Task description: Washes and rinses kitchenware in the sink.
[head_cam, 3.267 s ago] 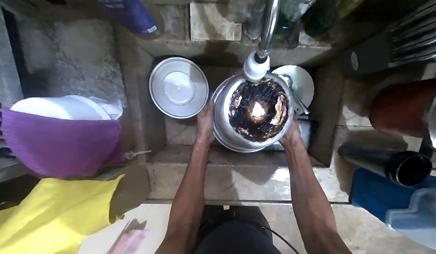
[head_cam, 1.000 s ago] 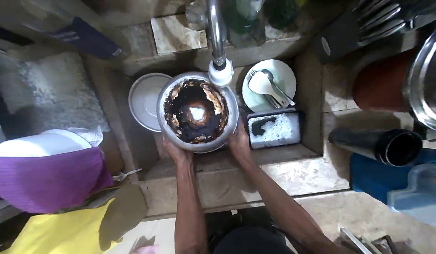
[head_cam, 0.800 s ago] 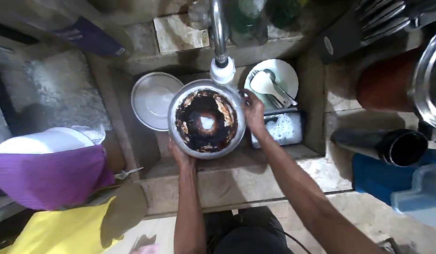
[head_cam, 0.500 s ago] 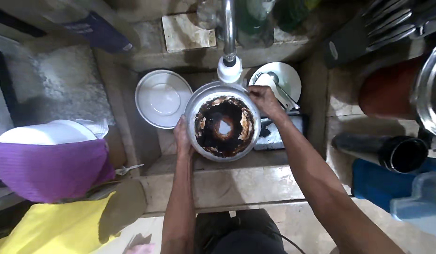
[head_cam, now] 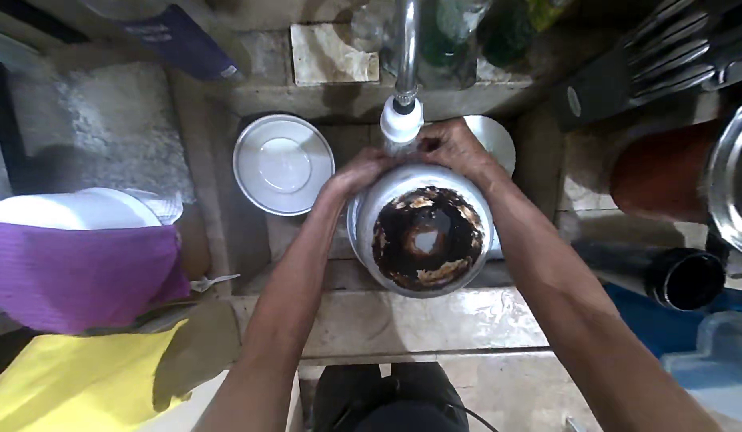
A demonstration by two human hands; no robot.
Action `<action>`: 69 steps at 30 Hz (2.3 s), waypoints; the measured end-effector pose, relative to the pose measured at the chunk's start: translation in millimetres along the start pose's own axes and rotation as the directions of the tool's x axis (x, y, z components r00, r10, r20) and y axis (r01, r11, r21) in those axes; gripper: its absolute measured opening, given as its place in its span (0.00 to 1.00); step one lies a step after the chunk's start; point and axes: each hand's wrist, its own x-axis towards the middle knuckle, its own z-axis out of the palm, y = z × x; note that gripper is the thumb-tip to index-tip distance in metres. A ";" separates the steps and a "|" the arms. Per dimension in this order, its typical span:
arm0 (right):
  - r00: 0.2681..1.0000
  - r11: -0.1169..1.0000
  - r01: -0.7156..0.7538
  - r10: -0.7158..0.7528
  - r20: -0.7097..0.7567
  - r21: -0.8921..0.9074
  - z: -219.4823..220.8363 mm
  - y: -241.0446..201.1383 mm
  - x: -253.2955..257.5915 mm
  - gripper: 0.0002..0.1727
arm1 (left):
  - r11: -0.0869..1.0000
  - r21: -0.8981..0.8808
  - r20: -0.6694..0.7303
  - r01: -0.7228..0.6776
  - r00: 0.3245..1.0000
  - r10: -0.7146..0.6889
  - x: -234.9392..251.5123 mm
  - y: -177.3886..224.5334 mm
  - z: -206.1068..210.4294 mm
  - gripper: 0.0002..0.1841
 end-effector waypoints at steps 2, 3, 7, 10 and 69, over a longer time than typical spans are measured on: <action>0.999 1.000 -0.015 0.015 0.039 -0.021 -6.2 -1.0 2.4 0.12 | 0.997 0.059 0.031 -0.046 0.999 0.045 18.1 -3.0 -1.8 0.17; 0.999 0.999 -0.039 0.040 0.036 -0.033 -11.5 1.3 -5.9 0.12 | 0.996 0.067 0.033 -0.062 0.998 0.060 21.2 -5.3 -5.7 0.15; 0.969 0.969 -0.223 0.232 -0.082 0.109 -18.1 4.1 -58.7 0.15 | 0.999 -0.031 0.023 -0.034 0.999 0.035 12.5 1.0 -16.4 0.10; 0.943 0.917 -0.213 0.284 -0.176 0.337 -5.6 5.9 -74.6 0.15 | 0.996 0.080 0.063 -0.046 0.997 0.041 25.9 2.5 -6.8 0.18; 0.538 0.187 0.057 0.822 -0.188 0.981 52.4 18.4 -158.5 0.28 | 0.961 0.055 -0.194 -0.272 0.941 0.278 7.7 -31.7 1.6 0.21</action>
